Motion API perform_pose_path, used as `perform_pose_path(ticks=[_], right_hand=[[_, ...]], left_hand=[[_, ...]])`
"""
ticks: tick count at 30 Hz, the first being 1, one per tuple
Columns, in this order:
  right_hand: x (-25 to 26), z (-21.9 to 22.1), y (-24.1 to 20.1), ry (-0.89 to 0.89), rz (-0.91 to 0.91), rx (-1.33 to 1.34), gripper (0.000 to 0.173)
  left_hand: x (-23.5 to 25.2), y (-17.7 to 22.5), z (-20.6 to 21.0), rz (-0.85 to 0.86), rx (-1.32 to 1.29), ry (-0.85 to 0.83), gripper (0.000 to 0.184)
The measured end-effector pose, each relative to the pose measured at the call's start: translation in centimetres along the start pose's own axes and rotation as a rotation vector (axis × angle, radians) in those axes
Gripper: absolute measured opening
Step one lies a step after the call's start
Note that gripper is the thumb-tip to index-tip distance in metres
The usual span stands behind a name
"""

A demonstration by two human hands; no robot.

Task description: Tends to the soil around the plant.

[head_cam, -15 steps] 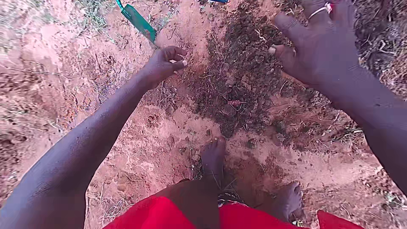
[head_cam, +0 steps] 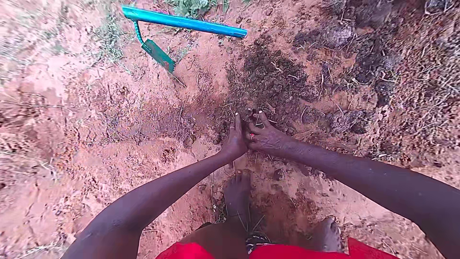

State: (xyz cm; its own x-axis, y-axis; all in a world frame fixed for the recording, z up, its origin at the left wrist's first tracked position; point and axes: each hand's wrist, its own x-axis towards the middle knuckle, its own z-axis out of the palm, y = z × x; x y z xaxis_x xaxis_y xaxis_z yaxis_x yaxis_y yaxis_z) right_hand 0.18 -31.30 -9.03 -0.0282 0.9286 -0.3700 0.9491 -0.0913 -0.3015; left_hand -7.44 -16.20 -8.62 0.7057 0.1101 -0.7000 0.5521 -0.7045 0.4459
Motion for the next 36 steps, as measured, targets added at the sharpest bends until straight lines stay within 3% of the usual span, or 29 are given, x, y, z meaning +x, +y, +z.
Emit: perform_pose_path(ticks=[3,5,7,11,16,18,20,25,28,32,36], right_hand=[[-1.2,-1.1,2.9,0.069,0.05,-0.154,0.045],[-2.4,-2.1,4.7,0.136,0.056,-0.239,0.043],[-3.4,-3.2,6.0,0.189,0.072,-0.279,0.042],[-4.8,-6.4,9.0,0.301,0.174,-0.327,0.037],[-6.4,-11.9,16.1,0.352,0.448,-0.226,0.057],[-7.1,-13.9,18.9,0.347,0.582,-0.228,0.064],[-8.2,-15.7,21.4,0.353,0.713,-0.229,0.058],[-9.1,-18.8,25.2,0.402,0.956,-0.136,0.062],[-7.6,-20.1,25.5,0.398,1.058,-0.019,0.056],[-7.1,-18.7,24.1,0.223,1.035,0.042,0.069],[-7.7,-15.2,23.9,0.349,0.905,-0.076,0.076]], left_hand=[[1.0,2.2,-0.4,0.001,-0.006,0.041,0.128],[2.2,3.5,-1.2,0.062,-0.085,0.161,0.127],[3.7,5.0,-2.4,0.097,-0.176,0.272,0.126],[5.6,8.2,-5.2,0.111,-0.277,0.339,0.122],[8.8,13.8,-10.0,0.29,-0.264,0.358,0.108],[11.1,16.3,-12.0,0.356,-0.217,0.358,0.091],[12.8,19.0,-13.7,0.428,-0.161,0.363,0.069],[14.3,24.6,-16.1,0.569,-0.093,0.348,0.052],[15.4,24.0,-15.4,0.588,0.012,0.38,0.035],[14.6,20.3,-14.8,0.619,0.181,0.396,0.044],[13.2,14.0,-15.4,0.647,0.01,0.676,0.045]])
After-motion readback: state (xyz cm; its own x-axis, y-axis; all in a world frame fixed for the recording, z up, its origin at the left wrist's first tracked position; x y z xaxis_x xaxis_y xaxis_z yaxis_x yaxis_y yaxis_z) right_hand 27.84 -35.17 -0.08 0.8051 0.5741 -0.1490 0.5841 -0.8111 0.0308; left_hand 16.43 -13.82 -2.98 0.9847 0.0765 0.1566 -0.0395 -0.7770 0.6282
